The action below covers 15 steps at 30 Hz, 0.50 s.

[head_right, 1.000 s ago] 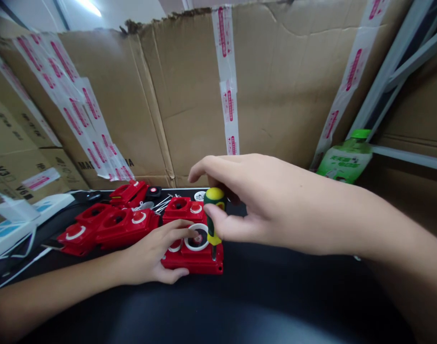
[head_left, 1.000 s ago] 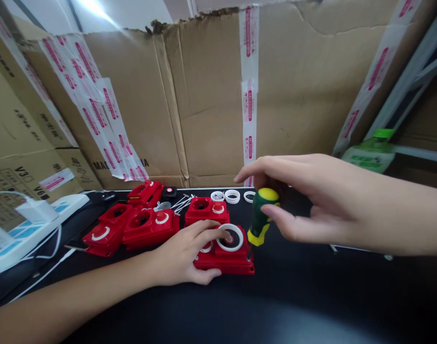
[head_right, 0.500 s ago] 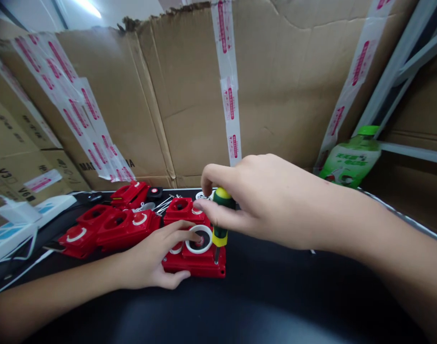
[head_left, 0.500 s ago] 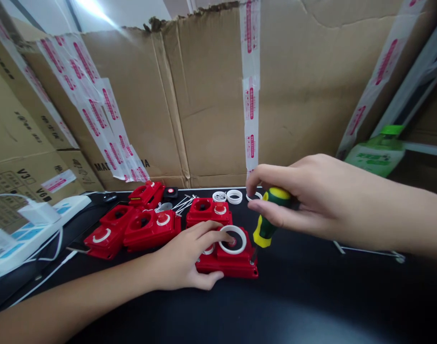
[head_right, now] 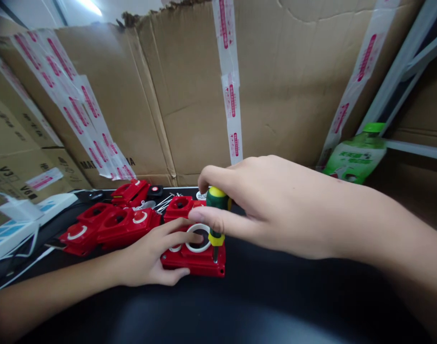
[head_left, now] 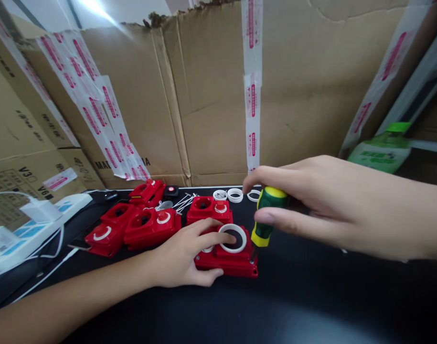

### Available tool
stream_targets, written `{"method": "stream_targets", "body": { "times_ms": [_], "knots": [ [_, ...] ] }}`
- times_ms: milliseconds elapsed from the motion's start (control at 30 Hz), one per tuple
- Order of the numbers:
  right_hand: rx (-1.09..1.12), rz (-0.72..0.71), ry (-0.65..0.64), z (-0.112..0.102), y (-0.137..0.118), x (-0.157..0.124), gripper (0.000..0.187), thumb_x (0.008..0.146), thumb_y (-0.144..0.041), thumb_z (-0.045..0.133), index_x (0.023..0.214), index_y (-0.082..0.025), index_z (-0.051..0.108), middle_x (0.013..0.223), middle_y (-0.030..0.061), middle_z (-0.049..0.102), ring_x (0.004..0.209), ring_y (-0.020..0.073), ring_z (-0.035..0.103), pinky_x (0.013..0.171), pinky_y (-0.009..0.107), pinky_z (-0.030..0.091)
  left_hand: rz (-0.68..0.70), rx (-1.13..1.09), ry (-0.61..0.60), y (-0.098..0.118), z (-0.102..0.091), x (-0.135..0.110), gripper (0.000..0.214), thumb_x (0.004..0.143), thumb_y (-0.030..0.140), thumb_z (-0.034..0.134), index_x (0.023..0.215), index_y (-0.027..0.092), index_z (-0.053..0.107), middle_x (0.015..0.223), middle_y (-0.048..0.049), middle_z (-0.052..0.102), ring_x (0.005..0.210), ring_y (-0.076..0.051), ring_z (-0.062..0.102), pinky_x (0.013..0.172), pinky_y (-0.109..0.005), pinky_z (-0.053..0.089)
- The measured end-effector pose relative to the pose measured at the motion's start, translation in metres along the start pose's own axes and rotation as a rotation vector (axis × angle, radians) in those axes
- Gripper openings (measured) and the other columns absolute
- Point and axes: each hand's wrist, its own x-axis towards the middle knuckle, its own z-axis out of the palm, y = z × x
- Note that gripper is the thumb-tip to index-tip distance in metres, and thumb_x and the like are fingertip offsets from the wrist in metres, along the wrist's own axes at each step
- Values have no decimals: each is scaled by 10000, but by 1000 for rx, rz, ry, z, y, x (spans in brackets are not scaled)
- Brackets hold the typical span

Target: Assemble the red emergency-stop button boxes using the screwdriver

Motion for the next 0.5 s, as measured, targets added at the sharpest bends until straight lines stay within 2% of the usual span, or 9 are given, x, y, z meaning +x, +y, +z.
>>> {"method": "stream_targets", "body": {
  "times_ms": [67, 133, 200, 367, 500],
  "knots": [
    [-27, 20, -63, 1, 0, 2, 459, 1082, -651, 487, 972, -250, 683, 593, -25, 566, 468, 155, 443, 483, 320, 254, 6, 1, 6, 0, 0, 0, 619, 918, 246, 825, 1495, 313, 612, 1567, -99, 564, 1392, -289, 649, 1231, -402, 515],
    [-32, 17, -70, 1, -1, 3, 432, 1097, -608, 470, 964, -249, 671, 587, -33, 544, 470, 148, 417, 490, 321, 239, 11, 3, 6, -1, -1, 0, 616, 914, 240, 829, 1488, 310, 619, 1557, -99, 567, 1383, -285, 654, 1227, -397, 516],
    [-7, -2, -69, 1, -2, 2, 370, 1090, -554, 494, 1001, -246, 680, 633, -30, 585, 486, 142, 437, 494, 316, 269, 15, 10, 1, -1, -2, 0, 618, 916, 244, 830, 1493, 310, 619, 1544, -98, 570, 1372, -283, 658, 1224, -396, 517],
    [92, -38, -74, -3, -5, 0, 220, 1002, -398, 600, 1129, -244, 691, 848, -9, 716, 610, 158, 586, 535, 303, 402, 13, 31, -7, 2, -3, -1, 638, 928, 258, 827, 1521, 333, 603, 1536, -92, 562, 1371, -284, 651, 1232, -406, 512],
    [88, -114, -34, -2, -6, -1, 184, 966, -250, 506, 1025, -230, 680, 883, 15, 711, 659, 176, 608, 578, 318, 430, 0, 45, -10, 4, -3, -1, 649, 925, 268, 829, 1529, 332, 600, 1490, -100, 574, 1327, -295, 669, 1206, -431, 540]
  ]
}}
